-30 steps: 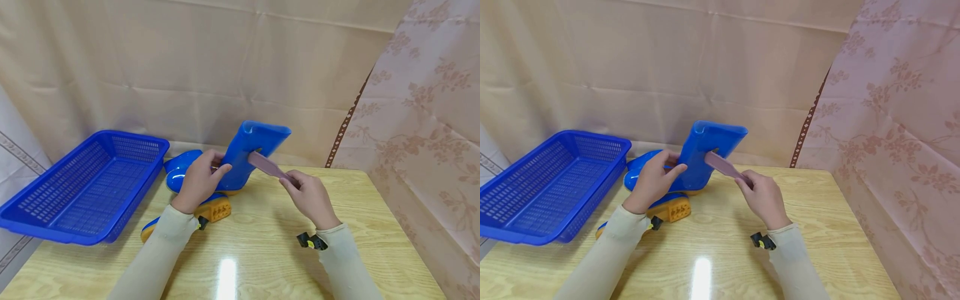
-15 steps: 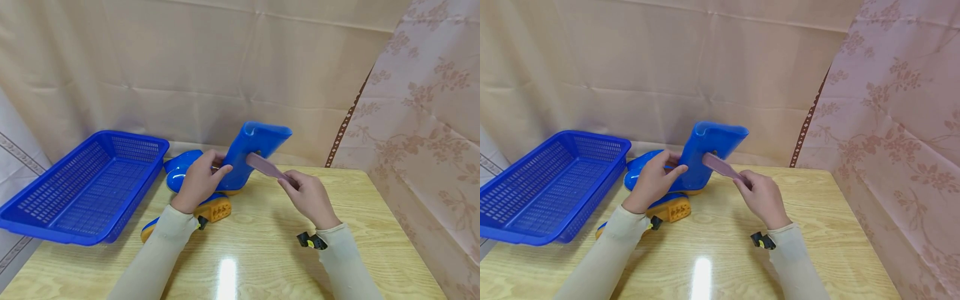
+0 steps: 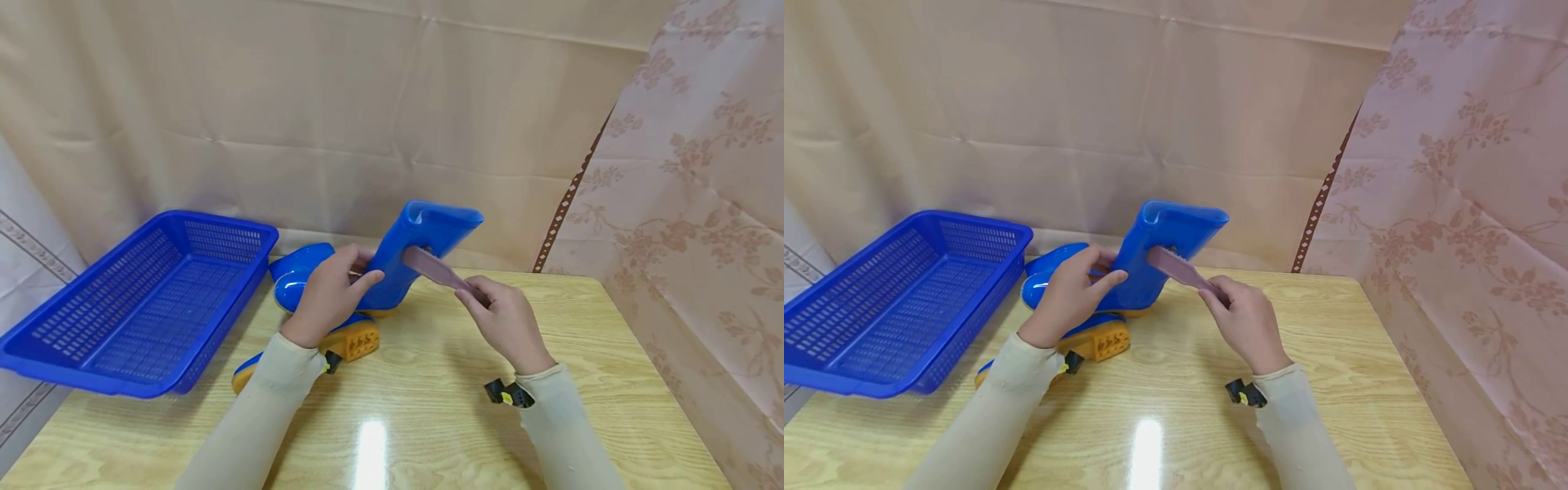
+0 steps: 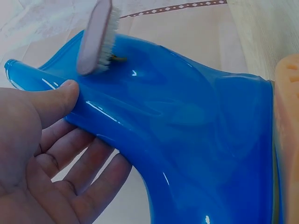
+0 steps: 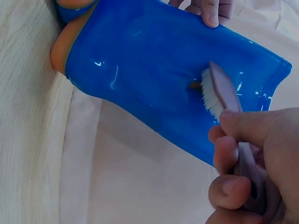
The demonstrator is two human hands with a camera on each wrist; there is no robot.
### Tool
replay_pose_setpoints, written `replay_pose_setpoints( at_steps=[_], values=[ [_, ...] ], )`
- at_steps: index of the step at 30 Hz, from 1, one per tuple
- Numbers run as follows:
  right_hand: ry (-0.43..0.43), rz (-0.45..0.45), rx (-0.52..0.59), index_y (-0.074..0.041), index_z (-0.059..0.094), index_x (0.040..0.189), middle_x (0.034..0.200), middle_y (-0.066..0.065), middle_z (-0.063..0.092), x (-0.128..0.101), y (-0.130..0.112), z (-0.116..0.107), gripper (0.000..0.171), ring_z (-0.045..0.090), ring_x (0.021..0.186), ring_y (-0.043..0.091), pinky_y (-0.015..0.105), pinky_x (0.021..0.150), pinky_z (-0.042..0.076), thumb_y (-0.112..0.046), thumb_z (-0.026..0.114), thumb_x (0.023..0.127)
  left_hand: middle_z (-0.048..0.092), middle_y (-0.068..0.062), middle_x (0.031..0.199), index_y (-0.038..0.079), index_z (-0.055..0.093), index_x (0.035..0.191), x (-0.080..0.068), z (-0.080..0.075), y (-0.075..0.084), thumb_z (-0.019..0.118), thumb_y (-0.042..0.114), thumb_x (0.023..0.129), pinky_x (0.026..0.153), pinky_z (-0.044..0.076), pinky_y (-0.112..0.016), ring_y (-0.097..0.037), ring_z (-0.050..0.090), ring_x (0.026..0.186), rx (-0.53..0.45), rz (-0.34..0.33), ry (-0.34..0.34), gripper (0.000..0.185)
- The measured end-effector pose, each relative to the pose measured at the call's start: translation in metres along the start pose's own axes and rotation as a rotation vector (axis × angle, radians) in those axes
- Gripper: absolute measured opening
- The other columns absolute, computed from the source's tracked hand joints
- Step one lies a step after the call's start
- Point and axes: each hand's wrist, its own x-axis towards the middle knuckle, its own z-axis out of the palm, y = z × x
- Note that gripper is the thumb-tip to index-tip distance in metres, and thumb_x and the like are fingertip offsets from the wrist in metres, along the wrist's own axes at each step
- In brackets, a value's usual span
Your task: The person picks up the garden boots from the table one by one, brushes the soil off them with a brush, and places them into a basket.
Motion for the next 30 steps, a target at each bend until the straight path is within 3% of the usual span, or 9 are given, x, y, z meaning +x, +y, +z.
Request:
replay_pose_setpoints(
  at_steps=[6, 14, 30],
  values=[
    [-0.041, 0.08, -0.02, -0.012, 0.076, 0.109, 0.067, -0.002, 0.057, 0.0, 0.001, -0.002, 0.018, 0.043, 0.051, 0.013, 0.027, 0.046, 0.032, -0.027, 0.068, 0.102, 0.069, -0.001, 0.115, 0.014, 0.063, 0.124, 0.001, -0.001, -0.001, 0.068, 0.03, 0.102, 0.094, 0.058, -0.042, -0.019, 0.067, 0.108, -0.009, -0.02, 0.023, 0.028],
    [-0.103, 0.113, -0.041, -0.012, 0.077, 0.107, 0.068, -0.003, 0.058, 0.0, 0.002, -0.005, 0.018, 0.043, 0.053, 0.013, 0.027, 0.048, 0.032, -0.027, 0.068, 0.102, 0.068, -0.003, 0.115, 0.012, 0.062, 0.124, 0.003, 0.0, -0.006, 0.066, 0.032, 0.103, 0.092, 0.058, -0.043, -0.02, 0.066, 0.107, 0.001, -0.051, 0.06, 0.029],
    [-0.204, 0.217, -0.108, -0.012, 0.075, 0.098, 0.064, -0.001, 0.052, -0.002, 0.005, -0.018, 0.019, 0.042, 0.053, 0.015, 0.029, 0.048, 0.031, -0.028, 0.063, 0.101, 0.068, -0.003, 0.115, 0.012, 0.061, 0.125, 0.002, -0.002, -0.006, 0.066, 0.032, 0.102, 0.093, 0.058, -0.043, -0.021, 0.066, 0.107, -0.002, -0.059, 0.069, 0.031]
  ],
)
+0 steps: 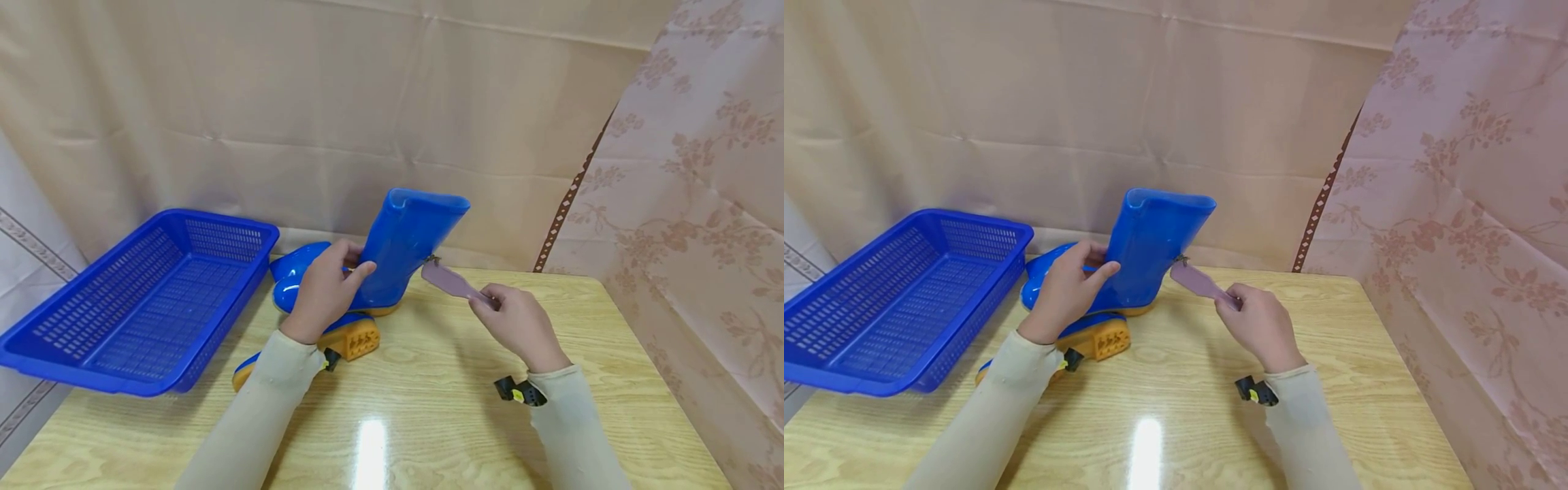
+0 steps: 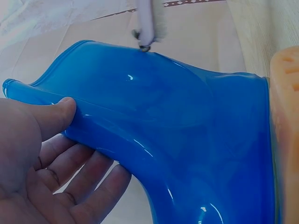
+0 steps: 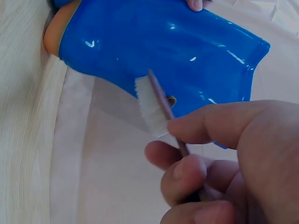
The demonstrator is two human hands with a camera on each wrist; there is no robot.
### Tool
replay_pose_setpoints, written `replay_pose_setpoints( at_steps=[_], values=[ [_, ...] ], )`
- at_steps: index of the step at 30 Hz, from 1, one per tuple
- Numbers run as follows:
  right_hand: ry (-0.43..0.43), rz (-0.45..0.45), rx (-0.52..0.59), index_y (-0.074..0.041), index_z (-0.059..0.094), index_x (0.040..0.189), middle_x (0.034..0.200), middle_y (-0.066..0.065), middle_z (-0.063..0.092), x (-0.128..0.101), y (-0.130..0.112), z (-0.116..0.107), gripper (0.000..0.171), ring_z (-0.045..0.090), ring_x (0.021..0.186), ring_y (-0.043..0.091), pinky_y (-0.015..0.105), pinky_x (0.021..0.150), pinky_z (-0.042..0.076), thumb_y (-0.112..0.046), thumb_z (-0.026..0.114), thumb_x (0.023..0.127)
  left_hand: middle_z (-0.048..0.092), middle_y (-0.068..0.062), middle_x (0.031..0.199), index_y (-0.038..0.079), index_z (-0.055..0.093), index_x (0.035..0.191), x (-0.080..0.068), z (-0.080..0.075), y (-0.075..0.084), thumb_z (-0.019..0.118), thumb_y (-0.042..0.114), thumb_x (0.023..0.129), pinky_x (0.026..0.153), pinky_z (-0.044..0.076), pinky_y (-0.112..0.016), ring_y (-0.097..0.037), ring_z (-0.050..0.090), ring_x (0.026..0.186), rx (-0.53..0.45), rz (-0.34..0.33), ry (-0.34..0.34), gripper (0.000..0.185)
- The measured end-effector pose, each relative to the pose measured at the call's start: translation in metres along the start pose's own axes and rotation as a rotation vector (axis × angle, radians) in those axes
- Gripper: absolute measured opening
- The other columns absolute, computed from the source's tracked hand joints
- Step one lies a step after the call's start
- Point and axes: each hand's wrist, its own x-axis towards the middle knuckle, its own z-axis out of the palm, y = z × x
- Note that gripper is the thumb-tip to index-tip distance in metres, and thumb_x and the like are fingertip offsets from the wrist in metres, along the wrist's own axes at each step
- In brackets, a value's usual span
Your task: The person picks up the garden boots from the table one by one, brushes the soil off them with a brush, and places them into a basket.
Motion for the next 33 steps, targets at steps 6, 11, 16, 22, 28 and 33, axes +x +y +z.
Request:
replay_pose_setpoints(
  at_steps=[6, 11, 16, 22, 28, 33],
  values=[
    [-0.069, 0.063, -0.033, -0.011, 0.074, 0.095, 0.062, -0.001, 0.049, -0.0001, 0.0032, -0.0017, 0.023, 0.04, 0.052, 0.015, 0.029, 0.048, 0.03, -0.028, 0.061, 0.101, 0.068, -0.002, 0.114, 0.012, 0.062, 0.124, 0.0004, 0.001, -0.001, 0.067, 0.032, 0.102, 0.092, 0.058, -0.042, -0.02, 0.066, 0.107, -0.003, 0.009, 0.003, 0.03],
    [-0.147, 0.097, -0.055, -0.012, 0.072, 0.088, 0.061, -0.002, 0.045, -0.001, 0.0037, -0.0024, 0.03, 0.038, 0.052, 0.014, 0.03, 0.049, 0.029, -0.034, 0.058, 0.103, 0.068, -0.002, 0.114, 0.012, 0.062, 0.124, 0.0003, 0.0005, -0.0012, 0.067, 0.031, 0.102, 0.092, 0.058, -0.042, -0.02, 0.066, 0.106, -0.008, 0.015, 0.003, 0.03],
    [-0.015, 0.095, -0.069, -0.011, 0.068, 0.082, 0.061, -0.001, 0.05, -0.0014, 0.0048, -0.0041, 0.036, 0.042, 0.052, 0.016, 0.031, 0.048, 0.031, -0.037, 0.055, 0.103, 0.068, -0.003, 0.115, 0.012, 0.062, 0.124, 0.0004, 0.0002, -0.0006, 0.067, 0.031, 0.102, 0.091, 0.058, -0.043, -0.02, 0.066, 0.106, -0.008, 0.013, -0.002, 0.03],
    [0.066, 0.055, -0.049, -0.016, 0.056, 0.071, 0.059, -0.002, 0.045, -0.0031, 0.0023, -0.0052, 0.036, 0.039, 0.051, 0.017, 0.031, 0.048, 0.03, -0.037, 0.057, 0.1, 0.068, -0.002, 0.115, 0.012, 0.062, 0.125, 0.0009, 0.0007, -0.0006, 0.066, 0.032, 0.102, 0.092, 0.058, -0.042, -0.02, 0.066, 0.107, -0.008, 0.007, -0.006, 0.03],
    [0.118, -0.102, -0.006, -0.019, 0.054, 0.069, 0.056, -0.006, 0.038, -0.0031, 0.0004, -0.0044, 0.037, 0.035, 0.048, 0.013, 0.028, 0.046, 0.027, -0.036, 0.065, 0.099, 0.068, -0.001, 0.115, 0.013, 0.062, 0.126, 0.0008, 0.0006, -0.0007, 0.066, 0.033, 0.103, 0.091, 0.058, -0.042, -0.019, 0.066, 0.106, -0.006, 0.006, -0.003, 0.031],
    [0.193, -0.248, 0.021, -0.02, 0.054, 0.071, 0.055, -0.009, 0.036, -0.0017, -0.0001, -0.0007, 0.037, 0.032, 0.045, 0.008, 0.026, 0.044, 0.025, -0.038, 0.07, 0.1, 0.069, -0.001, 0.115, 0.013, 0.062, 0.127, -0.0004, 0.0006, 0.0009, 0.066, 0.033, 0.103, 0.093, 0.058, -0.042, -0.019, 0.066, 0.106, -0.01, 0.014, -0.028, 0.031]
  ],
)
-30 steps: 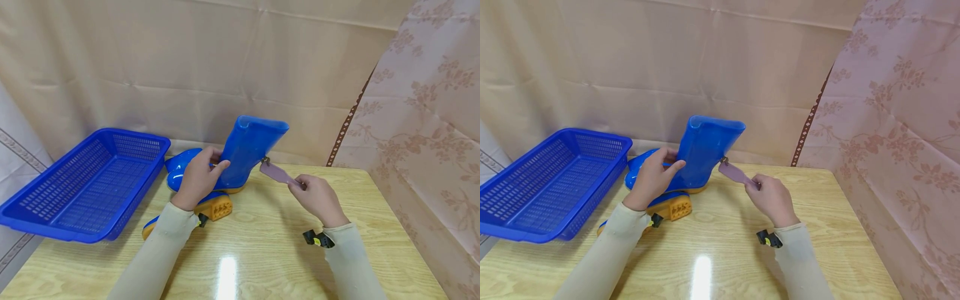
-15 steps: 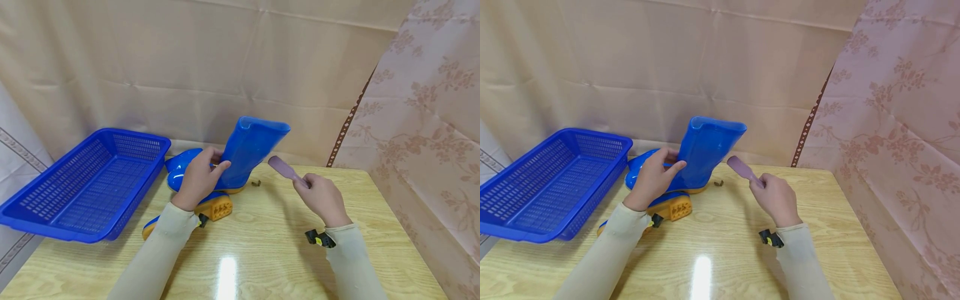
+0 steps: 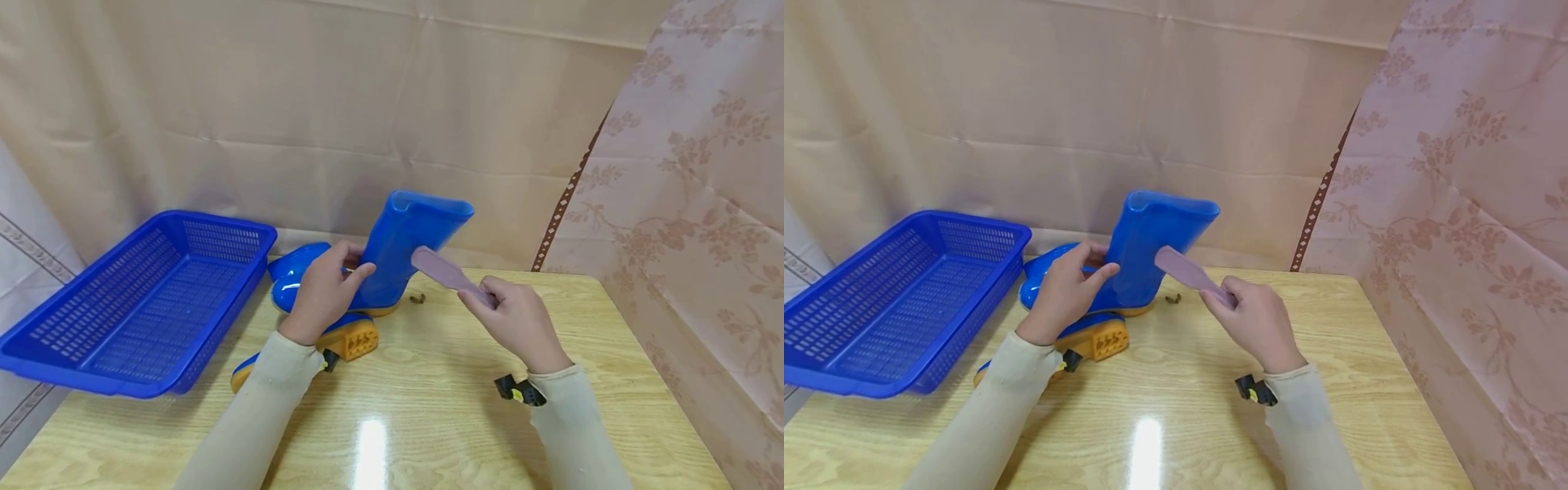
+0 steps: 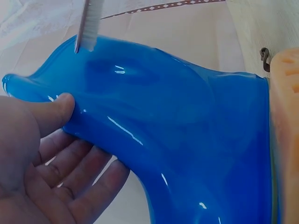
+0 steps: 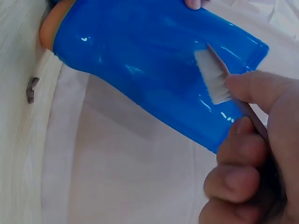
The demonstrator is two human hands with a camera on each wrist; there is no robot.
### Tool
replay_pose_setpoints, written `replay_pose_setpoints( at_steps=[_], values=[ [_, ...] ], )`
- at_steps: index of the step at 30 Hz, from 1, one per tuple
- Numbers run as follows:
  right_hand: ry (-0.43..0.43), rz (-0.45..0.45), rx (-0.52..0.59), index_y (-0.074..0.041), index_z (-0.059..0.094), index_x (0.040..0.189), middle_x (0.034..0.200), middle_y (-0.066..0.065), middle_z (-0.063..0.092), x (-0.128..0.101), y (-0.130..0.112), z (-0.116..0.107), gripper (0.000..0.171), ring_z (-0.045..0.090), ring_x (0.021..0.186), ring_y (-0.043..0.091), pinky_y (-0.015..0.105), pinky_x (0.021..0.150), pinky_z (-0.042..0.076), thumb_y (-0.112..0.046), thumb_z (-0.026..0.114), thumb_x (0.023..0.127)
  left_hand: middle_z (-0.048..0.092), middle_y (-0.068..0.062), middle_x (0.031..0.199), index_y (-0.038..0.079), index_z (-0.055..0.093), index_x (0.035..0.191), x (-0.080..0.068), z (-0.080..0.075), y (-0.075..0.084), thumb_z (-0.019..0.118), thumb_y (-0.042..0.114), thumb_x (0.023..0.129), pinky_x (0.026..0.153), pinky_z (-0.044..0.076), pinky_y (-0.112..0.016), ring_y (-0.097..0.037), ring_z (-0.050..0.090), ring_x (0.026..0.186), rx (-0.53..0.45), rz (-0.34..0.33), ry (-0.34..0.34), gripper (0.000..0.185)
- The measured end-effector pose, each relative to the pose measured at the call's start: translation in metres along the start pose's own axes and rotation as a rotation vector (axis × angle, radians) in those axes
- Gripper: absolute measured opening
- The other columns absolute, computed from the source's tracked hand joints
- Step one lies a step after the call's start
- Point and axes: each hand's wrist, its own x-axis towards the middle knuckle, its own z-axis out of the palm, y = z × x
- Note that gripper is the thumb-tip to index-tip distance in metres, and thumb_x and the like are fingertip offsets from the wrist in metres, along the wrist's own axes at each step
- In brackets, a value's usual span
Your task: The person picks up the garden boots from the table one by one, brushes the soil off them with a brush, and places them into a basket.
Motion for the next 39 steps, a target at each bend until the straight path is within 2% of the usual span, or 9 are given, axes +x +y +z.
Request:
replay_pose_setpoints(
  at_steps=[6, 11, 17, 22, 26, 30, 35, 39],
  values=[
    [-0.024, -0.106, 0.074, -0.021, 0.068, 0.088, 0.059, -0.011, 0.04, 0.002, -0.002, 0.007, 0.018, 0.032, 0.046, 0.005, 0.024, 0.044, 0.027, -0.029, 0.066, 0.104, 0.069, 0.001, 0.115, 0.015, 0.063, 0.129, -0.001, 0.0, 0.003, 0.068, 0.029, 0.101, 0.093, 0.059, -0.041, -0.017, 0.066, 0.107, -0.001, 0.049, -0.045, 0.031],
    [-0.076, -0.088, 0.101, -0.019, 0.072, 0.096, 0.06, -0.009, 0.04, 0.003, -0.004, 0.012, 0.021, 0.03, 0.047, 0.006, 0.025, 0.045, 0.028, -0.031, 0.059, 0.107, 0.069, 0.001, 0.113, 0.016, 0.064, 0.127, -0.001, 0.001, 0.004, 0.068, 0.028, 0.101, 0.093, 0.059, -0.04, -0.016, 0.067, 0.106, 0.008, 0.064, -0.05, 0.029],
    [-0.094, 0.028, 0.069, -0.016, 0.072, 0.092, 0.059, -0.005, 0.039, 0.003, 0.001, 0.016, 0.031, 0.029, 0.046, 0.007, 0.026, 0.045, 0.027, -0.035, 0.054, 0.109, 0.069, -0.001, 0.114, 0.012, 0.063, 0.127, 0.0, 0.0, 0.003, 0.067, 0.03, 0.102, 0.092, 0.059, -0.041, -0.019, 0.066, 0.106, 0.019, 0.041, -0.025, 0.03],
    [-0.088, 0.084, 0.055, -0.017, 0.071, 0.088, 0.058, -0.005, 0.041, 0.003, 0.004, 0.016, 0.031, 0.031, 0.047, 0.009, 0.026, 0.045, 0.027, -0.036, 0.058, 0.107, 0.068, -0.001, 0.114, 0.012, 0.063, 0.127, 0.001, 0.001, 0.0, 0.066, 0.031, 0.103, 0.092, 0.058, -0.042, -0.019, 0.066, 0.107, 0.022, 0.02, -0.007, 0.031],
    [-0.066, 0.058, 0.075, -0.02, 0.068, 0.082, 0.057, -0.007, 0.042, 0.003, 0.004, 0.016, 0.029, 0.033, 0.047, 0.009, 0.026, 0.045, 0.027, -0.037, 0.062, 0.105, 0.068, -0.001, 0.114, 0.012, 0.062, 0.127, 0.0, 0.001, -0.001, 0.066, 0.031, 0.103, 0.092, 0.058, -0.042, -0.019, 0.066, 0.107, 0.017, 0.023, -0.002, 0.031],
    [-0.049, -0.003, 0.099, -0.023, 0.069, 0.084, 0.057, -0.009, 0.042, 0.004, 0.001, 0.016, 0.024, 0.033, 0.046, 0.008, 0.026, 0.045, 0.027, -0.036, 0.064, 0.104, 0.068, -0.001, 0.113, 0.013, 0.062, 0.126, -0.001, 0.0, 0.0, 0.066, 0.031, 0.102, 0.092, 0.059, -0.041, -0.019, 0.066, 0.106, 0.025, 0.036, -0.018, 0.03],
    [-0.021, -0.056, 0.099, -0.022, 0.072, 0.088, 0.057, -0.011, 0.041, 0.003, -0.002, 0.017, 0.02, 0.033, 0.046, 0.007, 0.026, 0.044, 0.027, -0.032, 0.065, 0.104, 0.069, 0.001, 0.112, 0.016, 0.064, 0.124, -0.002, -0.001, 0.004, 0.069, 0.029, 0.101, 0.091, 0.06, -0.042, -0.018, 0.067, 0.103, 0.035, 0.058, -0.08, 0.027],
    [-0.003, -0.056, 0.09, -0.02, 0.072, 0.087, 0.057, -0.01, 0.041, 0.003, -0.002, 0.018, 0.02, 0.033, 0.046, 0.007, 0.026, 0.044, 0.026, -0.03, 0.066, 0.104, 0.071, 0.001, 0.111, 0.017, 0.065, 0.121, -0.002, -0.001, 0.006, 0.069, 0.028, 0.101, 0.089, 0.06, -0.041, -0.017, 0.068, 0.101, 0.045, 0.076, -0.115, 0.024]
  ],
)
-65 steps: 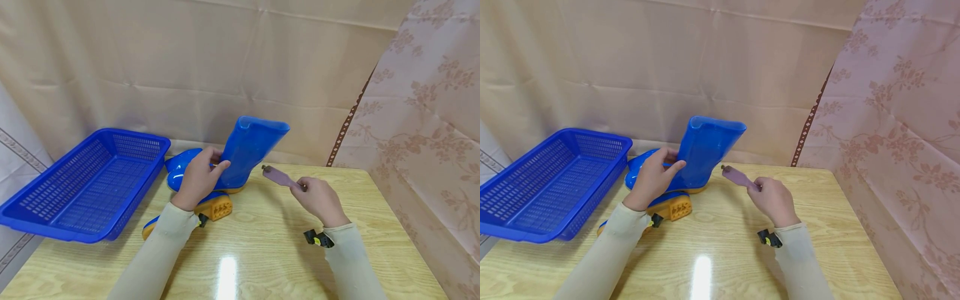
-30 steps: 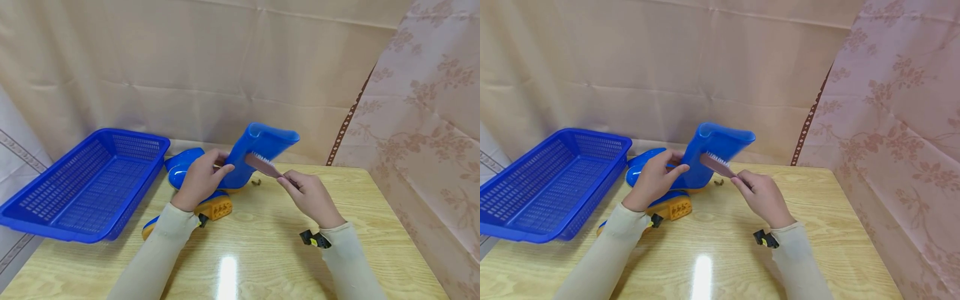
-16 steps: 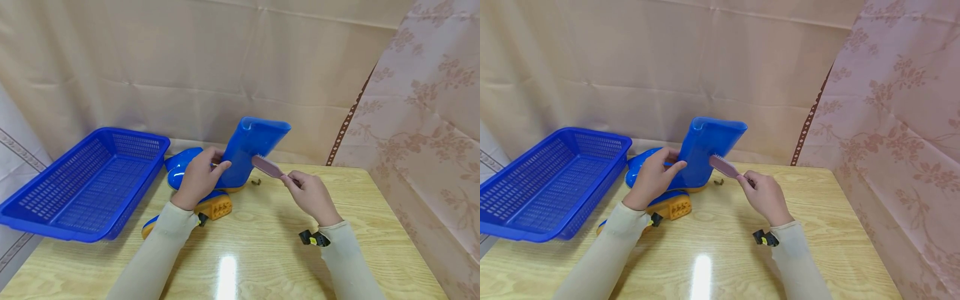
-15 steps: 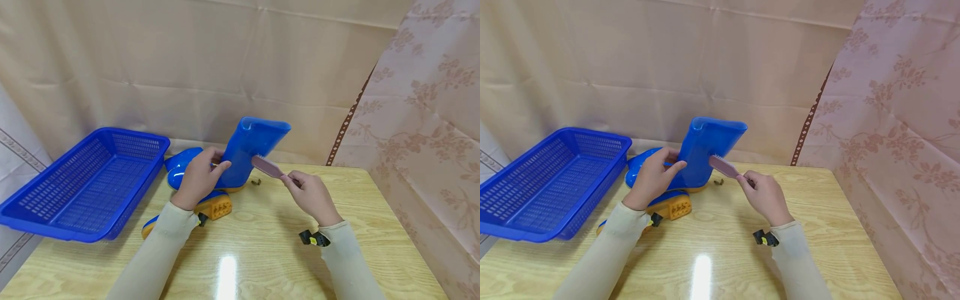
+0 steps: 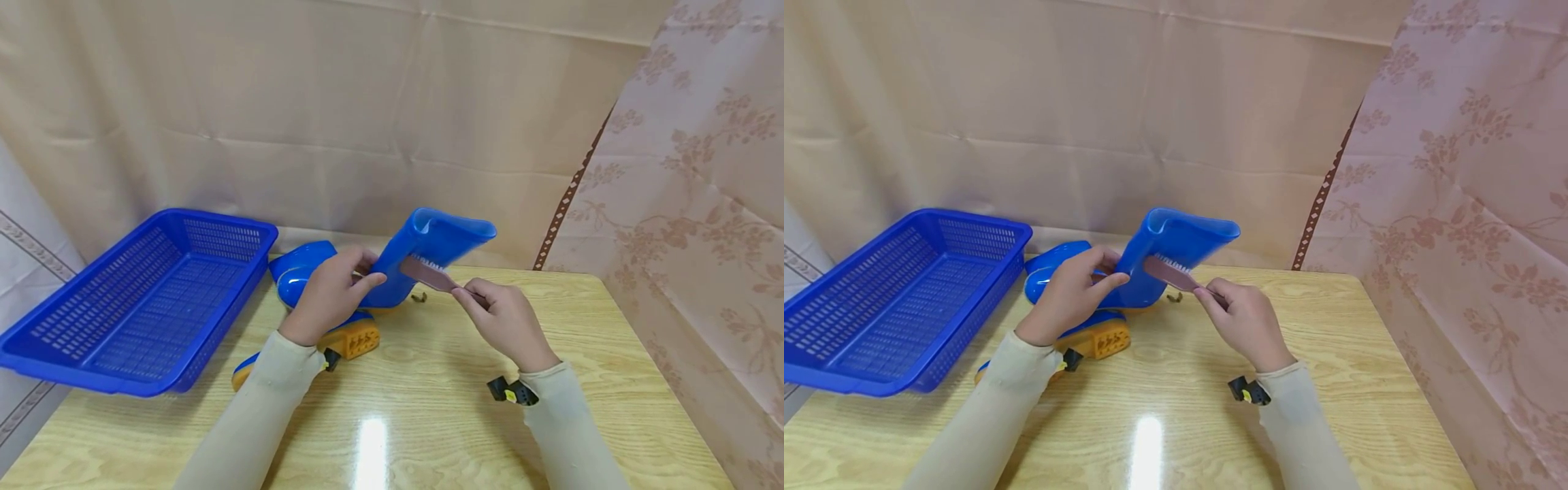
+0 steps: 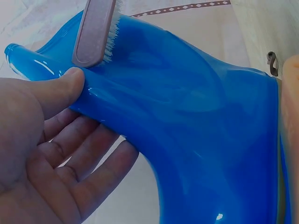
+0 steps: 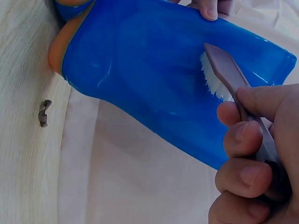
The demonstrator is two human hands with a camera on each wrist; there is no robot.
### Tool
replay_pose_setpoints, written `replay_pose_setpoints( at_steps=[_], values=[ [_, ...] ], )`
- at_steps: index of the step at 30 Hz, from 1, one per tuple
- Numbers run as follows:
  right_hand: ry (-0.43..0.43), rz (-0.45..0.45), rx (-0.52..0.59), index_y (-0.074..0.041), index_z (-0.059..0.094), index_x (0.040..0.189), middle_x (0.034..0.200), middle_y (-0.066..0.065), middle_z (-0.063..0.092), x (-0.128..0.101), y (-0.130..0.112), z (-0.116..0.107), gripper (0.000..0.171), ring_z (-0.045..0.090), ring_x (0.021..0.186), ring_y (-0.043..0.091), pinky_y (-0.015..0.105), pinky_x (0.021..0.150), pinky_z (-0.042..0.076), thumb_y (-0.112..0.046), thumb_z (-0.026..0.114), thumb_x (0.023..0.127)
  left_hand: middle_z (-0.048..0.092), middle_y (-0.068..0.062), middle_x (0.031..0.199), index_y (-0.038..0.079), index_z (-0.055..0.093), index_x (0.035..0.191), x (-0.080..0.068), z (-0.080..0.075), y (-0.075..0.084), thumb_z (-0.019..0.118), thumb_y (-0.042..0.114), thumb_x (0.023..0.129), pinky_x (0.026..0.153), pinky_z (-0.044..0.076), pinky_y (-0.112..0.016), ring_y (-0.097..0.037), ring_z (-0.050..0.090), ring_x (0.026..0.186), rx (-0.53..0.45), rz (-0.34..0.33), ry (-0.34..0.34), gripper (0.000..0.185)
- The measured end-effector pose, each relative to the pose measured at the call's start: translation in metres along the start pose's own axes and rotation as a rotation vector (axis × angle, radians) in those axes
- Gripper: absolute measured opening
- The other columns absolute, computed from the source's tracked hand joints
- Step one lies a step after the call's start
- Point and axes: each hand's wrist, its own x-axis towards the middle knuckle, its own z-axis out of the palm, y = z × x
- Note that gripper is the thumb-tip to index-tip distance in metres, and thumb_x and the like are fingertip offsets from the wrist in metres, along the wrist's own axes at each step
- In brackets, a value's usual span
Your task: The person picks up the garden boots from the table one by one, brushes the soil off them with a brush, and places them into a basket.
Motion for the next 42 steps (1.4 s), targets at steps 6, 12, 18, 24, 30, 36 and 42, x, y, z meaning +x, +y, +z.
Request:
replay_pose_setpoints(
  at_steps=[6, 12, 18, 24, 30, 36, 42],
  values=[
    [0.007, 0.086, -0.017, -0.017, 0.071, 0.086, 0.057, -0.006, 0.043, 0.0, 0.002, -0.001, 0.029, 0.034, 0.046, 0.008, 0.026, 0.045, 0.027, -0.036, 0.062, 0.105, 0.07, -0.001, 0.113, 0.015, 0.065, 0.123, 0.001, 0.0, 0.0, 0.068, 0.03, 0.102, 0.091, 0.06, -0.043, -0.019, 0.069, 0.104, 0.004, -0.031, 0.018, 0.027],
    [-0.022, 0.183, -0.069, -0.016, 0.066, 0.08, 0.057, -0.005, 0.043, 0.0, 0.006, -0.003, 0.034, 0.036, 0.047, 0.011, 0.027, 0.045, 0.027, -0.038, 0.06, 0.106, 0.068, -0.001, 0.114, 0.014, 0.062, 0.127, 0.002, 0.0, -0.004, 0.065, 0.032, 0.103, 0.092, 0.058, -0.042, -0.019, 0.066, 0.105, -0.005, -0.071, 0.056, 0.03],
    [-0.017, 0.209, -0.043, -0.014, 0.063, 0.081, 0.056, -0.005, 0.041, -0.001, 0.005, -0.008, 0.03, 0.035, 0.047, 0.012, 0.027, 0.045, 0.027, -0.035, 0.07, 0.1, 0.067, -0.002, 0.115, 0.012, 0.061, 0.127, 0.004, 0.002, -0.01, 0.064, 0.033, 0.104, 0.093, 0.057, -0.043, -0.02, 0.064, 0.107, -0.013, -0.091, 0.102, 0.032],
    [0.072, 0.11, -0.038, -0.015, 0.048, 0.065, 0.052, -0.008, 0.036, 0.0, 0.006, -0.006, 0.042, 0.031, 0.042, 0.006, 0.024, 0.041, 0.025, -0.025, 0.066, 0.101, 0.067, -0.003, 0.116, 0.012, 0.061, 0.126, 0.004, 0.001, -0.011, 0.064, 0.032, 0.103, 0.093, 0.057, -0.043, -0.021, 0.065, 0.109, -0.024, -0.086, 0.107, 0.03],
    [0.172, 0.064, -0.106, -0.013, 0.052, 0.071, 0.053, -0.007, 0.037, 0.001, 0.008, -0.004, 0.033, 0.032, 0.042, 0.007, 0.024, 0.04, 0.024, -0.019, 0.065, 0.101, 0.067, -0.003, 0.116, 0.012, 0.061, 0.125, 0.003, 0.001, -0.01, 0.065, 0.032, 0.103, 0.094, 0.057, -0.043, -0.021, 0.065, 0.109, -0.026, -0.091, 0.108, 0.03],
    [0.273, 0.019, -0.139, -0.011, 0.058, 0.074, 0.051, -0.008, 0.037, 0.002, 0.008, -0.003, 0.024, 0.029, 0.041, 0.005, 0.022, 0.039, 0.021, -0.014, 0.066, 0.096, 0.067, -0.003, 0.116, 0.012, 0.061, 0.126, 0.004, 0.001, -0.01, 0.065, 0.032, 0.103, 0.093, 0.057, -0.042, -0.021, 0.065, 0.108, -0.028, -0.093, 0.114, 0.03],
    [0.303, -0.002, -0.182, -0.017, 0.038, 0.057, 0.048, -0.008, 0.034, 0.003, 0.008, -0.003, 0.047, 0.027, 0.041, 0.006, 0.023, 0.039, 0.019, -0.017, 0.067, 0.094, 0.067, -0.003, 0.116, 0.012, 0.061, 0.126, 0.005, 0.002, -0.011, 0.065, 0.032, 0.103, 0.093, 0.057, -0.042, -0.021, 0.065, 0.108, -0.024, -0.098, 0.12, 0.031]
  ],
)
